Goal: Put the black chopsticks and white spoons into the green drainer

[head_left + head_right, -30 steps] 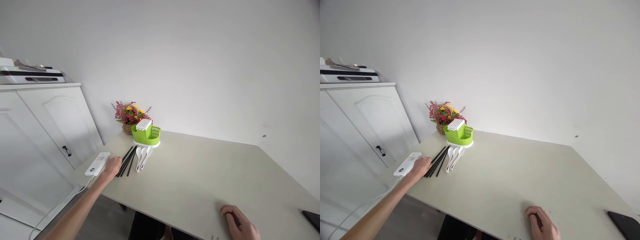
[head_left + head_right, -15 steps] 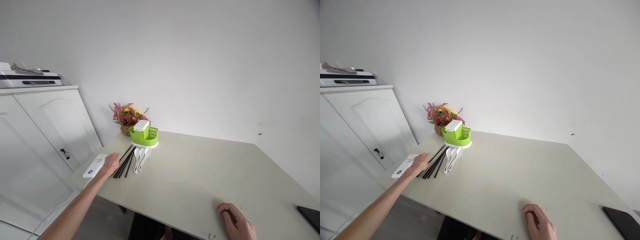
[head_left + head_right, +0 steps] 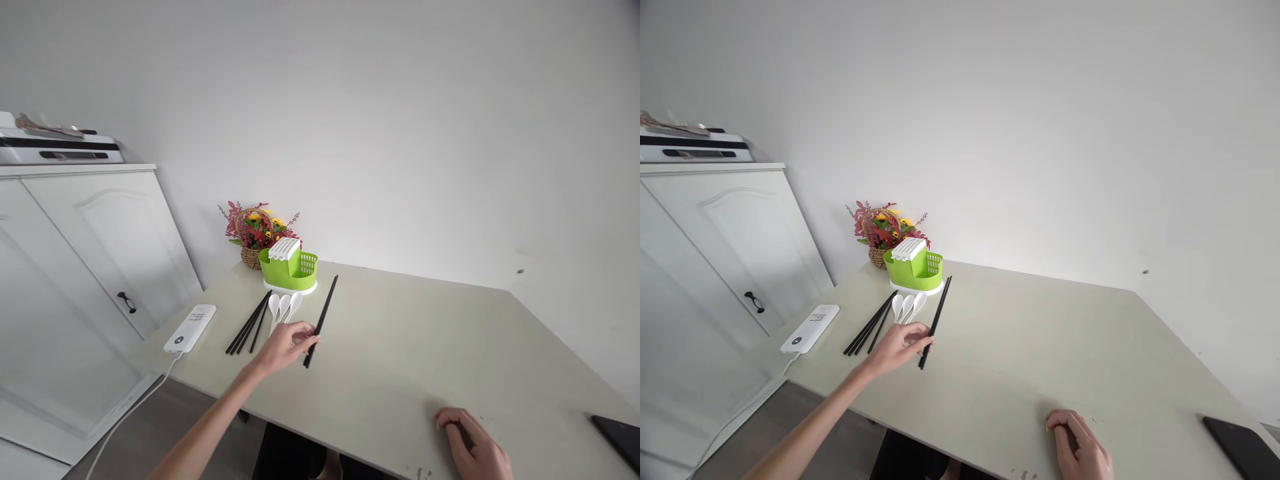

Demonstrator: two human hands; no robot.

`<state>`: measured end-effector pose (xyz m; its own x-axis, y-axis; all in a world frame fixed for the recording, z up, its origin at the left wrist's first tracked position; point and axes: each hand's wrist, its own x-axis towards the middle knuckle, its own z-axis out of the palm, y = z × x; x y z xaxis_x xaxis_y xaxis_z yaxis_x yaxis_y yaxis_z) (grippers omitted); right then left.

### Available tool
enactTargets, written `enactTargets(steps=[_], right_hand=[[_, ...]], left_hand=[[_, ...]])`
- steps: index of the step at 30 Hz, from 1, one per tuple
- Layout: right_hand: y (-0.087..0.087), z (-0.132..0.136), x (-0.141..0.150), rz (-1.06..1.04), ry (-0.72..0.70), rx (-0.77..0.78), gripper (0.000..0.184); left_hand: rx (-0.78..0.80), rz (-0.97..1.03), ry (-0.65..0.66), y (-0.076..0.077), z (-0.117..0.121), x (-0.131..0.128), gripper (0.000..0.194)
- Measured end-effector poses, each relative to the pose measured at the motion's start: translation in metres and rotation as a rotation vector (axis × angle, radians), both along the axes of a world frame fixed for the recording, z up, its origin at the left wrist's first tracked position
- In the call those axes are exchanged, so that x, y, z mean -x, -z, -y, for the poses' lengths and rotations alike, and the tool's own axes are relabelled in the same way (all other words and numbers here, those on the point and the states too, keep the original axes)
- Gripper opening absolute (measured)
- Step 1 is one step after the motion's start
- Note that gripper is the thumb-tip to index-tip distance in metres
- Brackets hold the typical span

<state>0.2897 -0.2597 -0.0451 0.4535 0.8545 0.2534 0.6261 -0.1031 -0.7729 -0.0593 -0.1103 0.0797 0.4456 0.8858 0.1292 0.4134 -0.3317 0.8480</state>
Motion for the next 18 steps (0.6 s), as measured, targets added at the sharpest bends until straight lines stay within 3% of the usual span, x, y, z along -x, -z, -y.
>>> enactTargets(steps=[3,7,13,18], right_hand=[[0.0,0.0,-0.001,0.013,-0.011,0.012,0.027],[0.005,-0.001,-0.007,0.032,-0.025,0.047,0.028],[0.018,-0.011,-0.023,0.027,-0.134,0.058,0.024],[0.005,-0.016,-0.01,-0.229,-0.188,-0.036,0.034]], left_hand=[[0.084,0.19,0.046,0.012,0.01,-0.028,0.032],[0.07,0.311,0.034,0.029,0.021,-0.053,0.03],[-0.054,0.344,0.053,0.051,0.036,-0.089,0.026],[-0.086,0.304,0.112,0.067,0.043,-0.113,0.024]])
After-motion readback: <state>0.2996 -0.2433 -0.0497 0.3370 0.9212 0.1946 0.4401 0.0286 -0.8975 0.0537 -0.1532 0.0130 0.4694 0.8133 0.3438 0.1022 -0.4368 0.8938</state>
